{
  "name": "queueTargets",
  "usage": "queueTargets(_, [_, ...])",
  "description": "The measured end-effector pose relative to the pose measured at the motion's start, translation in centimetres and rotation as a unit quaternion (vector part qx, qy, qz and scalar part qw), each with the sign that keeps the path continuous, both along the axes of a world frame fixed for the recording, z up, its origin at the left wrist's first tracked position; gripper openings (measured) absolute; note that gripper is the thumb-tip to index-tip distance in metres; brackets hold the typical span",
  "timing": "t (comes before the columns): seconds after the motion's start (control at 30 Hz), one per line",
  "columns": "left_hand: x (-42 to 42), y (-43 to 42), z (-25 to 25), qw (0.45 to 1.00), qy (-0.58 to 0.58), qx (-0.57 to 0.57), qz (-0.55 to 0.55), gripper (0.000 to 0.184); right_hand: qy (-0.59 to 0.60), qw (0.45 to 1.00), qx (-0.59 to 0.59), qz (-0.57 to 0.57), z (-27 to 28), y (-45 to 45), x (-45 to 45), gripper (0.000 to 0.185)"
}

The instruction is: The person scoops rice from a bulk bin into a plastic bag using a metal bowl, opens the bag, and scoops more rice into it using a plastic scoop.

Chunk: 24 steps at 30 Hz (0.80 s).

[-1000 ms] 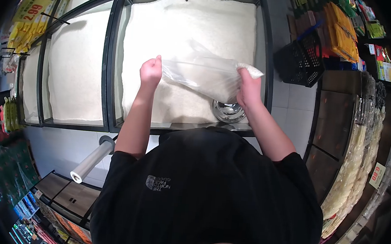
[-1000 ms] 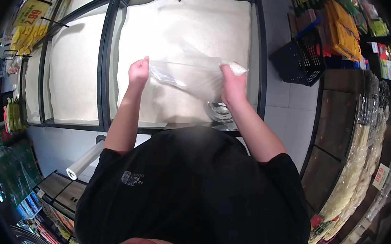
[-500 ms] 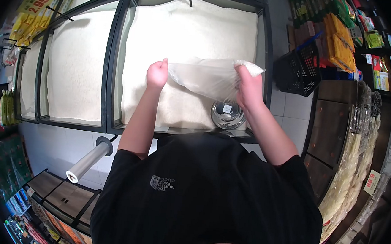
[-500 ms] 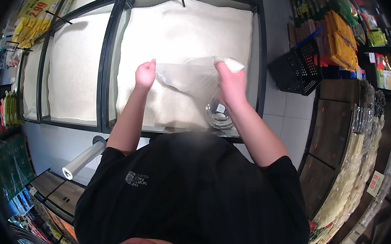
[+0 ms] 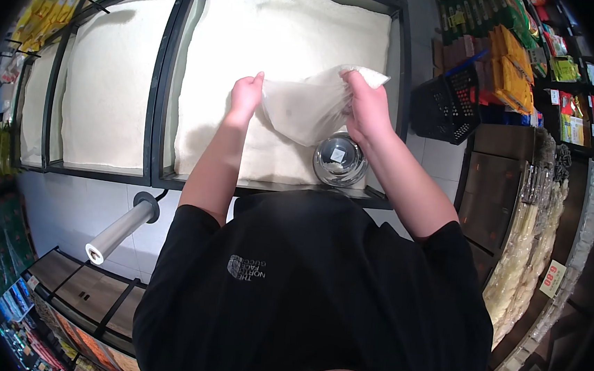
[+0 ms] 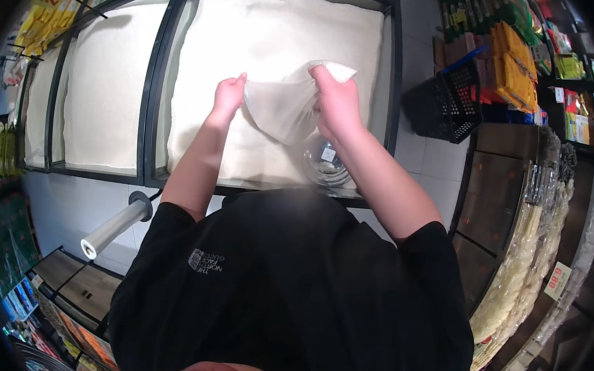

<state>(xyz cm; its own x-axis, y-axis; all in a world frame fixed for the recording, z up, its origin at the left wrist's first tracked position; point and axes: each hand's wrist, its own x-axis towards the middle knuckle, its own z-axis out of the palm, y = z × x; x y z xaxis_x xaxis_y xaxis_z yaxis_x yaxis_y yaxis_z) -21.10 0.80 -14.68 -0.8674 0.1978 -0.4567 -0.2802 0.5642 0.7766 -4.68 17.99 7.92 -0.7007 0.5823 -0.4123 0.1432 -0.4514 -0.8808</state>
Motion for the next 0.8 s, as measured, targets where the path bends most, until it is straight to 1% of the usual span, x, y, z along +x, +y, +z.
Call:
queueTargets(0.07, [0.0,0.2,1.3,0.995,-0.077,0.059,0.010,0.051,0.001,1.000,-0.005,0.005,0.0,-0.1,-0.2,0.014])
queueTargets(0.1, [0.2,0.2,2.2,0.989,-0.114,0.088,0.015,0.049,-0.015,1.000,-0.012,0.008,1.2,-0.6,-0.3,0.019])
queueTargets(0.2, [1.5,-0.1,4.6,0.983,-0.113,0.144,0.027,0.045,-0.020,0.997,-0.073,-0.020,0.3,-0.3,-0.9,0.025])
queueTargets(0.23, [2.0,-0.4,5.4,0.981,-0.117,0.155,0.025,0.049,-0.020,0.996,-0.085,-0.029,0.3,-0.3,-1.1,0.029])
queueTargets(0.27, [3.5,-0.9,5.8,0.993,0.019,0.115,0.033,0.050,-0.022,0.994,-0.098,-0.038,0.3,-0.4,-1.4,0.034])
queueTargets(0.3, [5.7,-1.5,6.3,0.985,0.154,0.071,0.040,0.051,-0.023,0.992,-0.111,-0.048,0.2,-0.6,-1.4,0.038])
queueTargets(0.33, [7.8,-2.1,6.9,0.956,0.288,0.025,0.046,0.053,-0.023,0.990,-0.126,-0.057,0.1,-0.7,-1.6,0.043])
queueTargets(0.4, [12.0,-3.3,8.3,0.936,0.342,0.086,-0.004,0.060,-0.006,0.989,-0.132,-0.060,-0.8,-0.5,-1.9,0.047])
queueTargets(0.47, [16.6,-2.4,10.7,0.978,0.189,0.062,-0.069,0.064,-0.004,0.988,-0.142,-0.067,-1.1,-0.7,-2.0,0.049])
queueTargets(0.53, [19.4,-0.6,8.4,0.939,0.323,0.054,-0.104,0.075,-0.014,0.985,-0.157,-0.077,-0.8,-1.4,-2.3,0.050])
queueTargets(0.63, [19.6,3.1,6.6,0.931,0.363,0.016,-0.025,0.081,0.001,0.979,-0.183,-0.094,-1.3,-2.4,-3.1,0.043])
queueTargets(0.73, [17.5,4.6,6.3,0.923,0.386,-0.007,0.000,0.077,0.031,0.975,-0.205,-0.074,-0.7,-2.8,-3.3,0.043])
queueTargets(0.8, [14.9,4.2,3.1,0.941,0.338,-0.006,0.020,0.071,0.062,0.974,-0.208,-0.057,-1.7,-2.1,-3.9,0.041])
